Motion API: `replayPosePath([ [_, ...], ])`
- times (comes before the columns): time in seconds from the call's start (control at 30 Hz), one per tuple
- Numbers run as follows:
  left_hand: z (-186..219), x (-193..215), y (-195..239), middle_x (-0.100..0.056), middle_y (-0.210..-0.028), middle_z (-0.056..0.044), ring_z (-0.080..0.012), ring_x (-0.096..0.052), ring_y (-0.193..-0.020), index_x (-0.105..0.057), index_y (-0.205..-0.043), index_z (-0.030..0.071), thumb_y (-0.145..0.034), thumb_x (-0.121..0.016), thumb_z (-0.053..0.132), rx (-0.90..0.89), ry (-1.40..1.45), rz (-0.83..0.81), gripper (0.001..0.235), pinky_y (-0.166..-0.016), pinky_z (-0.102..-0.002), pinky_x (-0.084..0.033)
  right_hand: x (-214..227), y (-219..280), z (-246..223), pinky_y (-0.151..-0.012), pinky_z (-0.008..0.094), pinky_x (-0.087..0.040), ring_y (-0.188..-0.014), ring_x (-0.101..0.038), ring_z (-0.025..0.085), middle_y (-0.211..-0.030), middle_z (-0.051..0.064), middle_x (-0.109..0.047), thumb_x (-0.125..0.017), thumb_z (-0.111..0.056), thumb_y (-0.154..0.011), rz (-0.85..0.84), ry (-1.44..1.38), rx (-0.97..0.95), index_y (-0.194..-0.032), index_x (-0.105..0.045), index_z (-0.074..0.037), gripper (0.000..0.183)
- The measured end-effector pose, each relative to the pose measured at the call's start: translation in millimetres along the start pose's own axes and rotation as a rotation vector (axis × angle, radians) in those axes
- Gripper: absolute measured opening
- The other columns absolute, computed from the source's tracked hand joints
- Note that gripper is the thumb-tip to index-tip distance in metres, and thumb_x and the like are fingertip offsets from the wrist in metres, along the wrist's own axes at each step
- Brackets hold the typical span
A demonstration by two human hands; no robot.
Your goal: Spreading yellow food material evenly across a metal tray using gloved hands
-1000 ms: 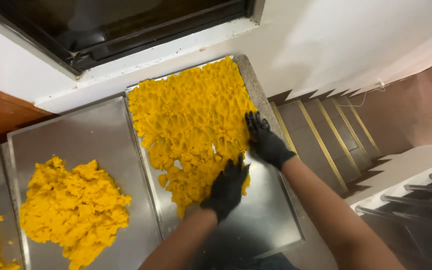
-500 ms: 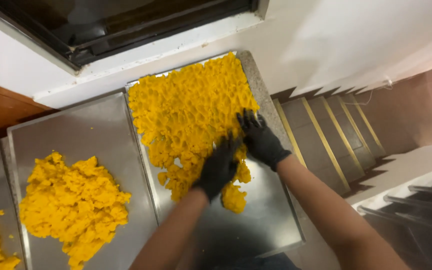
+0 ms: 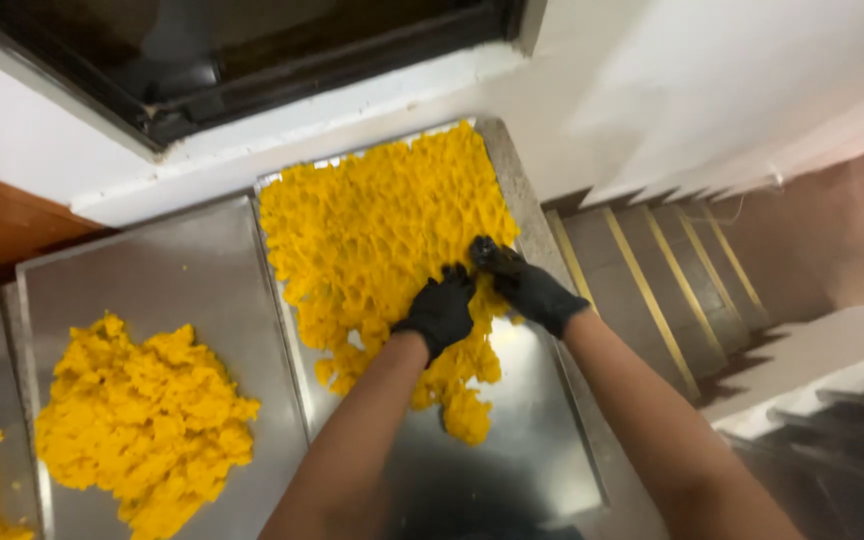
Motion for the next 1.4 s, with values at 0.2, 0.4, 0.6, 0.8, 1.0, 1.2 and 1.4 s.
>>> replayPosePath([
  [0.2, 30, 108, 40, -0.016, -0.17, -0.019, -0.0475, -0.027, -0.151, -0.006, -0.166, 0.014, -0.088, -0.059, 0.032, -0.031, -0.056, 0.141, 0.095, -0.112, -0.066, -0.036, 41, -20, 16, -0.103, 0.031, -0.051, -0.117, -0.068, 0.027, -0.127, 0.014, -0.07, -0.053, -0.027, -0.108, 0.065, 0.072, 0.225, -0.145, -0.06, -0.006, 0.043],
  [0.4, 42, 106, 51, 0.004, -0.173, -0.016, -0.0418, -0.002, -0.158, 0.005, -0.165, 0.013, -0.098, -0.056, 0.046, -0.003, 0.06, -0.022, 0.097, -0.119, -0.062, -0.029, 6, 15, -62, -0.133, 0.049, -0.011, -0.159, -0.013, 0.037, -0.172, 0.017, -0.021, -0.045, -0.04, -0.106, 0.448, 0.967, 0.322, -0.165, -0.024, -0.007, 0.071],
  [0.6, 33, 75, 38, -0.004, -0.173, -0.009, -0.0413, -0.001, -0.158, -0.004, -0.166, 0.018, -0.093, -0.062, 0.053, 0.073, -0.134, -0.113, 0.099, -0.121, -0.063, -0.026, 1, 21, -30, -0.128, 0.055, -0.013, -0.159, -0.015, 0.04, -0.173, 0.011, -0.021, -0.041, -0.047, -0.104, 0.42, 0.863, 0.477, -0.165, -0.027, -0.014, 0.07],
  [0.8, 64, 80, 85, -0.013, -0.172, -0.013, -0.0413, -0.015, -0.156, -0.001, -0.165, 0.017, -0.096, -0.04, 0.065, -0.002, 0.053, -0.257, 0.093, -0.118, -0.065, -0.027, -40, 80, -79, -0.128, 0.062, -0.015, -0.156, -0.021, 0.048, -0.167, 0.028, -0.028, -0.052, -0.045, -0.092, 0.377, 1.197, 0.442, -0.158, -0.031, 0.005, 0.086],
  [1.0, 74, 83, 82, -0.013, -0.172, -0.017, -0.0409, -0.009, -0.157, -0.009, -0.164, 0.008, -0.101, -0.044, 0.048, -0.108, -0.145, -0.215, 0.083, -0.122, -0.059, -0.022, -41, 78, -67, -0.128, 0.069, -0.013, -0.154, -0.021, 0.052, -0.165, 0.028, -0.03, -0.056, -0.039, -0.095, 0.382, 1.328, 0.397, -0.155, -0.035, 0.009, 0.08],
  [1.2, 46, 69, 66, -0.047, -0.156, -0.013, -0.0401, -0.044, -0.144, -0.041, -0.155, 0.014, -0.096, -0.042, 0.052, -0.211, -0.022, 0.039, 0.071, -0.111, -0.06, -0.042, -26, 75, -86, -0.118, 0.061, -0.037, -0.136, -0.052, 0.045, -0.148, 0.022, -0.056, -0.076, -0.039, -0.085, 0.565, 0.708, 0.539, -0.144, -0.06, -0.009, 0.068],
  [1.4, 13, 13, 77, -0.05, -0.151, -0.022, -0.0456, -0.047, -0.137, -0.05, -0.149, 0.01, -0.101, -0.048, 0.045, 0.02, -0.125, 0.277, 0.059, -0.107, -0.063, -0.044, -89, 73, -91, -0.122, 0.074, -0.02, -0.153, -0.025, 0.053, -0.164, 0.031, -0.03, -0.034, -0.026, -0.104, 0.45, 1.169, 0.617, -0.155, -0.038, 0.003, 0.059],
])
Point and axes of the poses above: each hand's wrist, its own y-axis away from the middle knuckle, its own x-axis out of the back of the hand, z = x × y, the point moved 10 cm from there along -y, towards the middle knuckle
